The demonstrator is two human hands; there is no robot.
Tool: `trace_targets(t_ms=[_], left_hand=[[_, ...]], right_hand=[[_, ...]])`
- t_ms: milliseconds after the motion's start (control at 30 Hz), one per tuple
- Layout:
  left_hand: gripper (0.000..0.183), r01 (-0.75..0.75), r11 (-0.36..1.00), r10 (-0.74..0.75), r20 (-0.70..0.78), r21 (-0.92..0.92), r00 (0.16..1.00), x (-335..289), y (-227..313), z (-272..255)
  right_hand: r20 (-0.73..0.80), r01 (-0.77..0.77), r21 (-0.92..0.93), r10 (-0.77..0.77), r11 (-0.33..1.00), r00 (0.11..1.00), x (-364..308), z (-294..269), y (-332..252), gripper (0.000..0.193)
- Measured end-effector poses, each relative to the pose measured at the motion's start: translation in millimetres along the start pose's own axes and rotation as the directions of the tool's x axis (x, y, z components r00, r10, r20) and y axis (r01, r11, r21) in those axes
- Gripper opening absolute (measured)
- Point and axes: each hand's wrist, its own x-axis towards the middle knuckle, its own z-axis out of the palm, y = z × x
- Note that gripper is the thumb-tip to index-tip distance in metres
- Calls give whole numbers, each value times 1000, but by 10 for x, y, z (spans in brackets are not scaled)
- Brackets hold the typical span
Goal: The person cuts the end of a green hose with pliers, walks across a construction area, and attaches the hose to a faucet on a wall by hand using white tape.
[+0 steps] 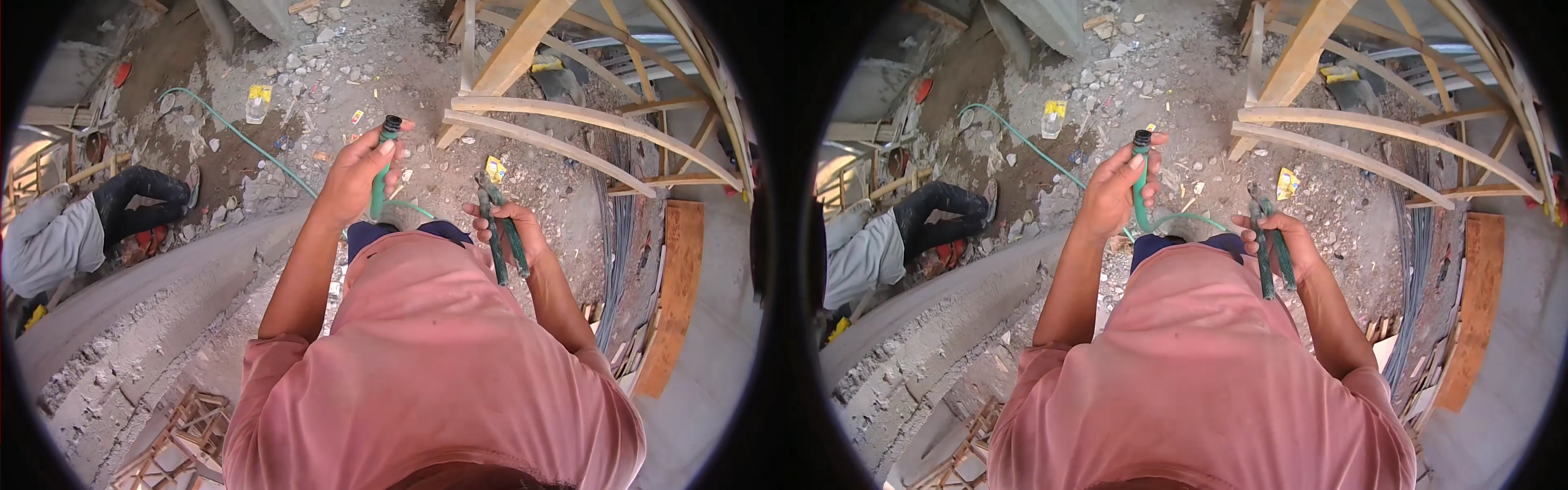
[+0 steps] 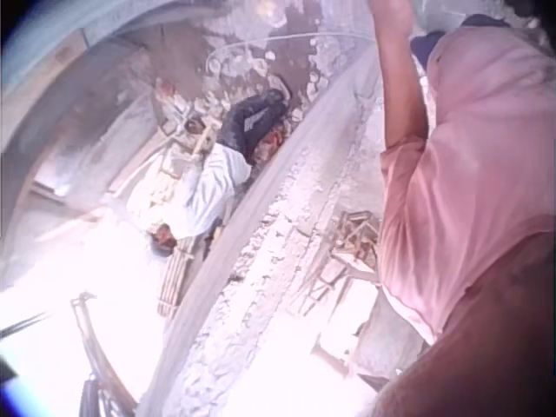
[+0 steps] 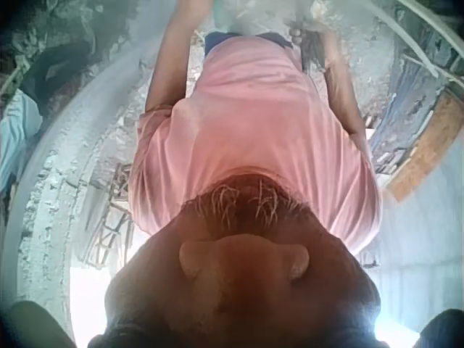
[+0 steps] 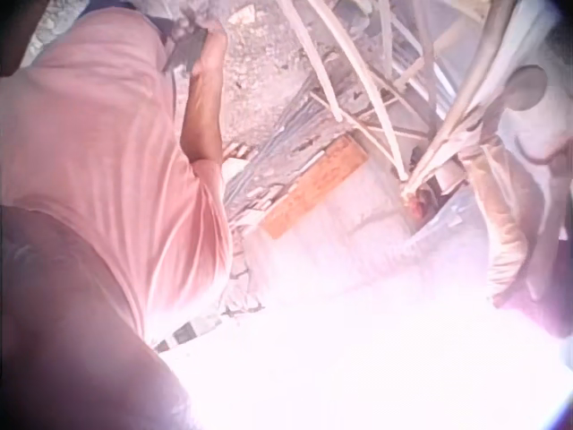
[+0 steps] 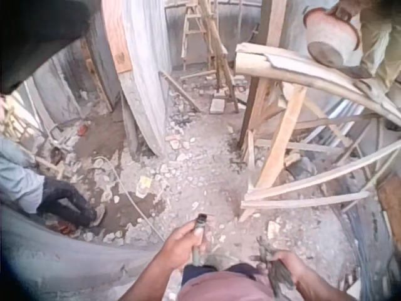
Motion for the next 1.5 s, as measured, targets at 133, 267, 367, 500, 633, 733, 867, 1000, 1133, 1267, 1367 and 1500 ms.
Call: trace_targets(t_ms=[133,267,367,500,633,733,867,1000,1133,1267,1367,1500], left_hand=[[49,131,991,-127,209,-7,970,266,-156,656],[49,170,968,-226,355,182,907,407,-440,1220],[41,231,964,-262,346,128,901,456,-704,1527],[28,291,957,-279,327,14,903,409,-934,1862],[25,294,956,-273,347,-9,897,337,-961,2054],[23,275,962,-256,374,4,891,269,-902,2134],[21,246,967,-255,370,71,893,199,-848,2257],[19,205,974,-224,362,92,905,186,-913,2356],[18,192,978,-208,398,80,894,215,-1017,2402],[18,190,981,-190,385,37,903,206,-1119,2477],[17,190,982,-179,370,8,912,179,-1176,2540],[18,175,984,-170,331,15,928,159,-1216,2571]], right_hand=[[-19,261,96,-261,960,965,-646,-457,-6,24],[-177,222,34,-213,974,961,-1290,-959,116,26],[-186,370,-198,-406,908,895,-1729,-1120,257,32],[-70,421,-759,-704,497,707,-2143,-1106,402,35],[310,92,-951,-898,-296,312,-2141,-1051,479,28],[439,-136,-876,-881,-464,175,-2082,-1048,462,24],[483,-373,-793,-871,-481,96,-2036,-1058,434,24],[501,-441,-747,-857,-497,116,-2002,-1072,426,27],[506,-478,-721,-852,-503,134,-1967,-1097,418,30],[504,-507,-709,-855,-490,122,-1994,-1145,394,24],[518,-504,-692,-842,-516,151,-2071,-1195,359,17],[557,-468,-662,-802,-586,215,-2163,-1262,287,13]])
